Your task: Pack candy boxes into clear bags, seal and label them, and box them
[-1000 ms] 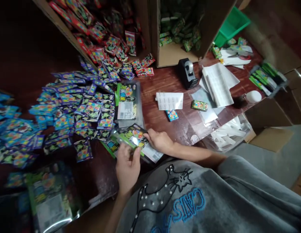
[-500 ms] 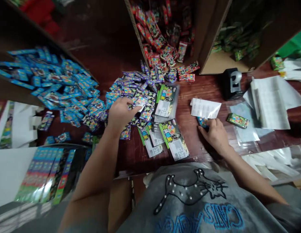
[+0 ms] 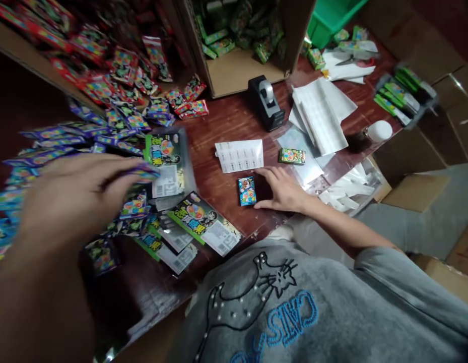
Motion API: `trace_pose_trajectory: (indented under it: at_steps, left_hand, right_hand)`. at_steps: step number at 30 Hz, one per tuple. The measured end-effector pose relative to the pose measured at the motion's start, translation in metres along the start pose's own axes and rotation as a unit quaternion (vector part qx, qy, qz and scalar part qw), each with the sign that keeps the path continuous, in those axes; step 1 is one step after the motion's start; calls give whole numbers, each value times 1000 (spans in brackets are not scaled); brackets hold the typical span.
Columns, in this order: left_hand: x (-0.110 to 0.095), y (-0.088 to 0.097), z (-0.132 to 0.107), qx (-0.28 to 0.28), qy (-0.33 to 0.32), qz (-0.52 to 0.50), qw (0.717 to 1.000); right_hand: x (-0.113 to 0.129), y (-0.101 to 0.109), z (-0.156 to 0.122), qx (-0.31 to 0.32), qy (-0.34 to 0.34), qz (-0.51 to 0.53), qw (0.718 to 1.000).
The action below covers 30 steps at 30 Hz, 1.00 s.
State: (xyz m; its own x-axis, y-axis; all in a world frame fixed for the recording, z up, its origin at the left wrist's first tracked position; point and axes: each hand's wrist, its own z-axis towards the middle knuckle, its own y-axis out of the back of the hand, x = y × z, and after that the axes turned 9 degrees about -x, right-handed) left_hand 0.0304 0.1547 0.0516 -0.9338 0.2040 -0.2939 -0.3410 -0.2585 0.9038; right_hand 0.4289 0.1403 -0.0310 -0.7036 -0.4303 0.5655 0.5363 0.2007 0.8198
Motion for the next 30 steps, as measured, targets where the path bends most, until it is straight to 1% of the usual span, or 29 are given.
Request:
trace_pose_trajectory:
  at_steps: [1,2,3,5,6,7,8,10,11,13,15,17,20,21,22,23,25,27,28,29,30]
  left_hand:
    - [-21,-10,3,58,-80,-42,994]
    - [-42,-23,6,123,-149,-73,978]
    - [-61,-38,9,185,-193,-86,960]
    - [-90,-67,12,283,-249,-109,920]
    - [-99,-78,11,299,-253,-111,913]
    - [-104,-86,9,299,-248,-110,915]
    - [-107,-91,5,281,-231,-104,926]
    - [-109,-95,-6,214,-163,-69,961]
    - [-110,-95,-13,187,-125,-45,973]
    - [-114,-98,-26,163,-57,-5,985]
    - [-117,-100,-38,168,-23,-9,985]
    - [-113,-100,-48,163,-9,-43,986]
    - [-101,-89,-59,119,20,-60,991]
    - [-99,-85,-60,105,35,-58,992]
    - [-98,-82,-61,94,51,-55,993]
    - [-100,-81,-60,87,64,-53,993]
    - [-110,-86,-55,96,70,-50,992]
    - [-123,-98,-47,130,43,-51,989]
    - [-129,-106,-43,141,27,-61,988]
    - [-134,-114,-39,143,18,-85,986]
    - [-139,-123,-36,130,20,-127,983]
  right_hand:
    - [0,-4,7,10,31,-12,999]
    - [0,-9,14,30,55,-21,998]
    - [-1,-14,20,50,73,-28,996]
    - [-7,-19,24,74,99,-31,992]
    - [-12,-18,22,72,102,-28,992]
    - [-19,-15,18,62,99,-24,993]
    - [-27,-11,12,47,93,-18,994]
    - [-42,2,-1,20,86,4,996]
    - [-46,8,-6,10,88,20,996]
    - [-48,18,-8,-5,101,63,993]
    - [-39,20,1,-11,119,113,986]
    - [-25,14,18,-2,148,157,976]
    - [-2,-6,51,51,219,191,955]
    - [4,-12,61,64,237,192,950]
    - [9,-16,70,63,246,188,949]
    - [13,-19,77,45,241,183,952]
    - [16,-16,86,-21,200,173,964]
    - [14,-4,85,-90,152,172,969]
    - [11,4,81,-112,134,175,969]
    - [7,13,76,-123,120,179,969]
    - [3,20,70,-127,109,184,969]
